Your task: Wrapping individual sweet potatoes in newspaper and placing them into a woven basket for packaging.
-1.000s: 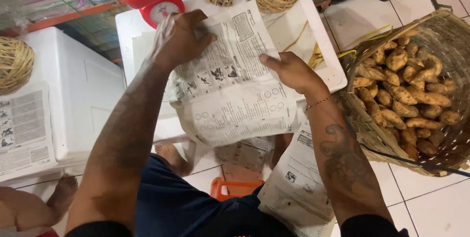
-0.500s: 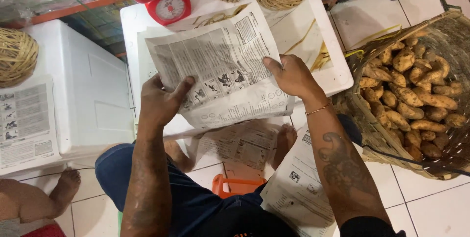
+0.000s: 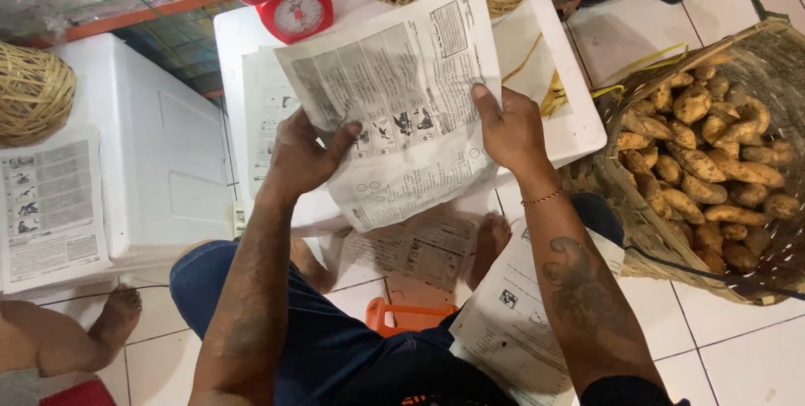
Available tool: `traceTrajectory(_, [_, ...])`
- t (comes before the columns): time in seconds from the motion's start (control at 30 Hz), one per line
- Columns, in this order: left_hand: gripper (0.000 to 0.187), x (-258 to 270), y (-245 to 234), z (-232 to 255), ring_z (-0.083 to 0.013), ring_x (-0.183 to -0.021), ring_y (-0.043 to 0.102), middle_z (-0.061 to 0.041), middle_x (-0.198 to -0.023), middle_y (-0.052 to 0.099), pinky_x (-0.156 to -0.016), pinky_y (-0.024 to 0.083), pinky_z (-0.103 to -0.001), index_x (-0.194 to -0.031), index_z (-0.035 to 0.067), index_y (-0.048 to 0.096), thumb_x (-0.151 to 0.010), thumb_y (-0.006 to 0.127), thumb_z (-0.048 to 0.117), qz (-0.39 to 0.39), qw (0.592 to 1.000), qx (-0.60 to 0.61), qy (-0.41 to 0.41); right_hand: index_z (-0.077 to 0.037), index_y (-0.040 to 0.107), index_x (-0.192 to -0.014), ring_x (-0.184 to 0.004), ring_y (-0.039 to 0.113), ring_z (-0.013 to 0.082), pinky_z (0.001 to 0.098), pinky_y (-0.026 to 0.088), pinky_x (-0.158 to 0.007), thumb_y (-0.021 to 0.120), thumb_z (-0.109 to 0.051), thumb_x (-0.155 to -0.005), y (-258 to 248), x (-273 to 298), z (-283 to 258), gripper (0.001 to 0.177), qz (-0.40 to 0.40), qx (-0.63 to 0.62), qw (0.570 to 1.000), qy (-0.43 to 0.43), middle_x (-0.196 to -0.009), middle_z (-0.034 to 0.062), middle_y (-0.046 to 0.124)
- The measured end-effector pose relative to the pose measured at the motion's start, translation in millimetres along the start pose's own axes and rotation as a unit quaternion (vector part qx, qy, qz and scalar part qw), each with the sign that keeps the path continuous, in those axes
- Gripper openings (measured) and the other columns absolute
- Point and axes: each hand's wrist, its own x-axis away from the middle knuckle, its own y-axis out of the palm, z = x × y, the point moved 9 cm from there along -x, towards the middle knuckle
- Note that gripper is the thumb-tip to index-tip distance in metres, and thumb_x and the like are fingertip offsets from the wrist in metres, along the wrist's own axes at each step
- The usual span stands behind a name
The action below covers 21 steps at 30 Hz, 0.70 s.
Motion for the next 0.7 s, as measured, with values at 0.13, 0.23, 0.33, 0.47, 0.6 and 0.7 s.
traceTrajectory(0.13, [0.025, 7, 5, -16, -0.0404, -0.082, 0.073, -0.015, -0.077, 0.072, -0.071, 0.056, -0.047, -0.093, 0.007, 0.070, -0.087, 0.086, 0.026, 0.002, 1.000, -0.010, 0.001, -0.004, 0.073, -0.091, -0.086, 0.071, 0.0413, 0.0481, 0.054, -0.071, 0.057, -0.039, -0.109, -16, 13, -45, 0.043, 0.021, 0.055, 0.998, -0.032, -0.079, 0.0200, 0.069])
traceTrajectory(0.23, [0.027, 1, 1, 0, -0.0435, -0.079, 0.071, -0.018, -0.075, 0.069, -0.069, 0.056, -0.046, -0.093, 0.005, 0.069, -0.089, 0.084, 0.028, -0.004, 0.998, -0.053, 0.021, -0.002, 0.071, -0.096, -0.094, 0.069, 0.0463, 0.0530, 0.056, -0.076, 0.058, -0.042, -0.108, -14, 15, -50, 0.044, 0.019, 0.159, 0.984, -0.079, -0.086, 0.0224, 0.066])
traceTrajectory(0.33, [0.032, -12, -6, 23, -0.0467, -0.078, 0.070, -0.021, -0.072, 0.067, -0.070, 0.056, -0.050, -0.090, 0.001, 0.068, -0.092, 0.081, 0.031, -0.028, 0.992, -0.106, 0.061, 0.003, 0.074, -0.105, -0.107, 0.064, 0.0542, 0.0596, 0.055, -0.087, 0.058, -0.036, -0.107, -18, 17, -61, 0.042, 0.033, 0.208, 0.973, -0.090, -0.107, 0.0207, 0.068])
traceTrajectory(0.47, [0.033, -18, -7, 30, -0.0472, -0.079, 0.068, -0.021, -0.068, 0.063, -0.069, 0.055, -0.051, -0.085, 0.000, 0.063, -0.092, 0.081, 0.028, -0.030, 0.990, -0.130, 0.050, 0.004, 0.071, -0.091, -0.085, 0.067, 0.0493, 0.0550, 0.055, -0.072, 0.063, -0.028, -0.104, -13, 16, -59, 0.035, 0.000, 0.129, 0.986, -0.108, -0.082, 0.0223, 0.064])
traceTrajectory(0.6, [0.034, -18, -13, 9, -0.0373, -0.078, 0.071, -0.019, -0.072, 0.063, -0.067, 0.056, -0.039, -0.089, 0.005, 0.063, -0.095, 0.082, 0.032, 0.025, 0.998, -0.051, 0.005, 0.000, 0.072, -0.089, -0.071, 0.068, 0.0385, 0.0463, 0.051, -0.063, 0.067, -0.024, -0.101, -10, 9, -47, 0.028, 0.003, 0.072, 0.993, -0.094, -0.071, 0.0174, 0.064])
traceTrajectory(0.7, [0.033, -12, -16, -47, -0.0312, -0.077, 0.069, -0.017, -0.074, 0.061, -0.068, 0.057, -0.040, -0.094, 0.005, 0.062, -0.092, 0.086, 0.028, 0.067, 0.997, 0.005, -0.029, -0.005, 0.072, -0.089, -0.065, 0.067, 0.0323, 0.0402, 0.051, -0.059, 0.066, -0.027, -0.103, -11, 0, -37, 0.027, 0.033, 0.060, 0.994, -0.091, -0.068, 0.0144, 0.065])
